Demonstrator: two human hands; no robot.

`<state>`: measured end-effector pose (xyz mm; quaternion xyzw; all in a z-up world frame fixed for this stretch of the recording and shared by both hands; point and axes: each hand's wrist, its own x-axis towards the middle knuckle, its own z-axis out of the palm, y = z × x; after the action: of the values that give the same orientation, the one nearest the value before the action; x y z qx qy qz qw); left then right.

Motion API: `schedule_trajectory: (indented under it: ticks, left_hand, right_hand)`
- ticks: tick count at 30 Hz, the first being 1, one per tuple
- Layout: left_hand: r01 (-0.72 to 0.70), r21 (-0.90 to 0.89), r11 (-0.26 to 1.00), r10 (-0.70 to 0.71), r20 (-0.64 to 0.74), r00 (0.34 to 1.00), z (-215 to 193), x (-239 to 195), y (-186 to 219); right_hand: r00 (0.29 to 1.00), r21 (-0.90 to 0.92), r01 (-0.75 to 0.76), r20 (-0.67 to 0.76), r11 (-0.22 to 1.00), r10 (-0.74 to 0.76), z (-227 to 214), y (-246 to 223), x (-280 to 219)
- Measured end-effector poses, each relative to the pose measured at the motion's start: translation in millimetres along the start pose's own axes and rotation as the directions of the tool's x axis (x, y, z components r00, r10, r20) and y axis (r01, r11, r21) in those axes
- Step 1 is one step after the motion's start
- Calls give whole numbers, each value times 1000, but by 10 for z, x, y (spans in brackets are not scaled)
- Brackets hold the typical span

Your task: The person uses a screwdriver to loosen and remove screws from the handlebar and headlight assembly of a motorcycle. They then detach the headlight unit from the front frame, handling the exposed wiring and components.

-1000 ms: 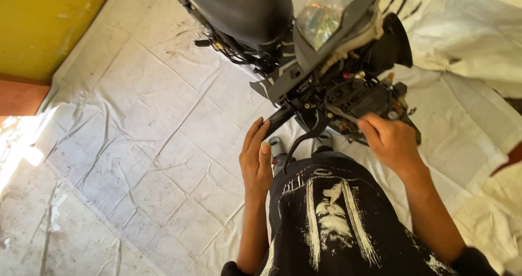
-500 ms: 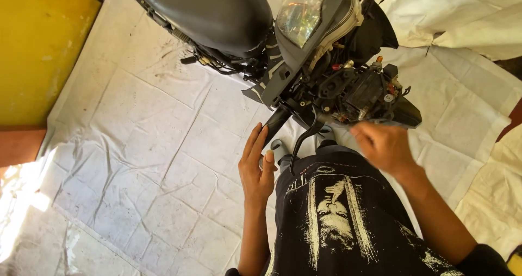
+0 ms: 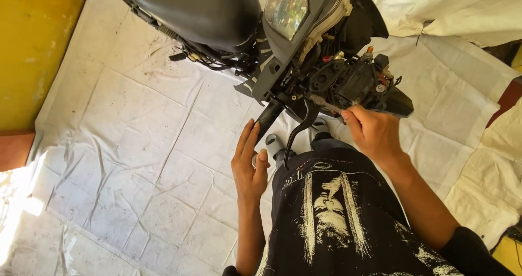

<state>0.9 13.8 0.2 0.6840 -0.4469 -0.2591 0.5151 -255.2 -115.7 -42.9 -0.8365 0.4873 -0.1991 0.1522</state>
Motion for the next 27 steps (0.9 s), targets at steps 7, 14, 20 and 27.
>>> schedule_trajectory:
  ticks: [7,14,20,27]
  left_hand:
    - [12,5,1000,-12,3,1000,-2,-8,-10]
    - [-19,-9,1000,19,8,1000,-18,20,-35]
    - [-42,-21,999,42,13,999,-9,-1,-81]
    - [-60,-38,997,60,3,998,-6,9,-154]
  right_hand:
    - [994,99,18,109,995,-29,166,82,-122]
    - [991,84,81,104,993,-89,282,173,-216]
    - [994,17,109,17,994,-110,296,81,-109]
    - [999,60,36,21,998,-38,74,71,29]
